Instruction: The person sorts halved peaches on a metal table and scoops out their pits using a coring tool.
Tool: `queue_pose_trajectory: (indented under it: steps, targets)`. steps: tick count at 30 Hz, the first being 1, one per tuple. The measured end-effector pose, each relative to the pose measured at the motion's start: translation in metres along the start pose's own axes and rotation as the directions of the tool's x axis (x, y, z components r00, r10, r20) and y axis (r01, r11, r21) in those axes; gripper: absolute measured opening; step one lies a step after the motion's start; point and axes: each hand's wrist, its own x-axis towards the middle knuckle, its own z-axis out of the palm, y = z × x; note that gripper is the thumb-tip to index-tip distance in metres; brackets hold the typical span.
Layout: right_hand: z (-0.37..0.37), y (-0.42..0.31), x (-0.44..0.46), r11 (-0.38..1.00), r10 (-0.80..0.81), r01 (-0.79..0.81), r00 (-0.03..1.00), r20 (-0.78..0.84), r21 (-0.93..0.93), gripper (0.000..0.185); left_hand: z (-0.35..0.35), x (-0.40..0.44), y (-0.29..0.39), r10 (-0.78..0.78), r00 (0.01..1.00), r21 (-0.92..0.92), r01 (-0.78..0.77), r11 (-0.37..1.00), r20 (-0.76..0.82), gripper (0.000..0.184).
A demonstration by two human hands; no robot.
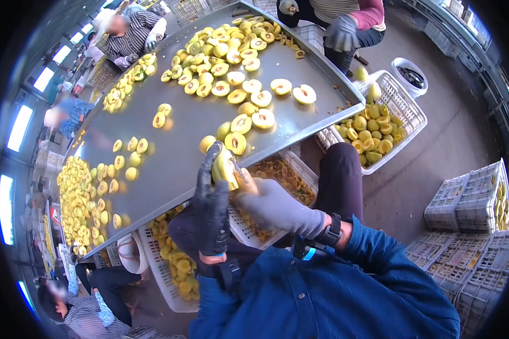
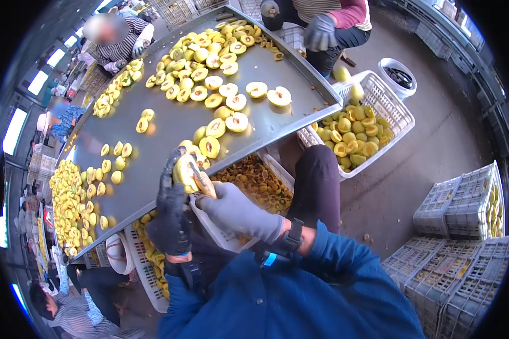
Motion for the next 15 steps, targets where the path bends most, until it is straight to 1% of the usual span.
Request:
queue_pose_trajectory:
  steps: [1,2,3,4,5,6,7,10,13,15]
  targets:
    - [-0.004,-0.004,-0.002,0.995,0.102,-0.102,0.993,0.063,0.000,0.024,0.004,-0.003,-0.005,0.060,0.998,0.006,-0.060,0.998,-0.009,0.047]
    - [-0.003,0.010,0.005,0.991,-0.104,0.104,0.995,0.005,-0.083,0.025,0.002,-0.005,-0.015,0.049,0.997,-0.137,-0.057,0.989,-0.062,0.047]
    - [-0.003,0.038,0.017,0.938,-0.308,0.298,0.951,-0.032,-0.175,0.026,-0.001,-0.007,-0.028,0.032,0.993,-0.279,-0.063,0.958,-0.114,0.047]
    - [-0.002,0.053,0.025,0.838,-0.503,0.474,0.863,-0.046,-0.269,0.027,-0.003,-0.008,-0.035,0.010,0.986,-0.414,-0.079,0.907,-0.164,0.047]
    - [-0.005,0.055,0.025,0.706,-0.552,0.459,0.834,-0.012,-0.539,0.024,-0.003,-0.009,-0.024,-0.111,0.969,-0.547,-0.029,0.836,-0.222,0.043]
    - [-0.010,0.053,0.024,0.508,-0.593,0.411,0.805,0.039,-0.757,0.021,-0.009,-0.012,-0.029,0.001,0.973,-0.335,-0.080,0.939,-0.230,0.041]
    - [-0.013,0.050,0.025,0.261,-0.623,0.330,0.775,0.103,-0.907,0.019,-0.015,-0.013,-0.033,0.111,0.971,-0.103,-0.135,0.985,-0.211,0.039]
    - [-0.009,0.029,0.011,0.162,-0.526,0.294,0.834,0.170,-0.942,0.016,-0.020,-0.013,-0.031,0.178,0.969,0.155,-0.152,0.976,-0.172,0.032]
    - [-0.005,0.035,0.012,0.200,-0.538,0.302,0.829,0.153,-0.932,0.014,-0.015,-0.014,-0.013,0.116,0.985,0.128,-0.100,0.987,-0.125,0.031]
    - [-0.002,0.031,0.011,0.212,-0.512,0.272,0.849,0.130,-0.939,0.014,-0.014,-0.017,-0.008,0.109,0.988,0.143,-0.093,0.985,-0.110,0.029]
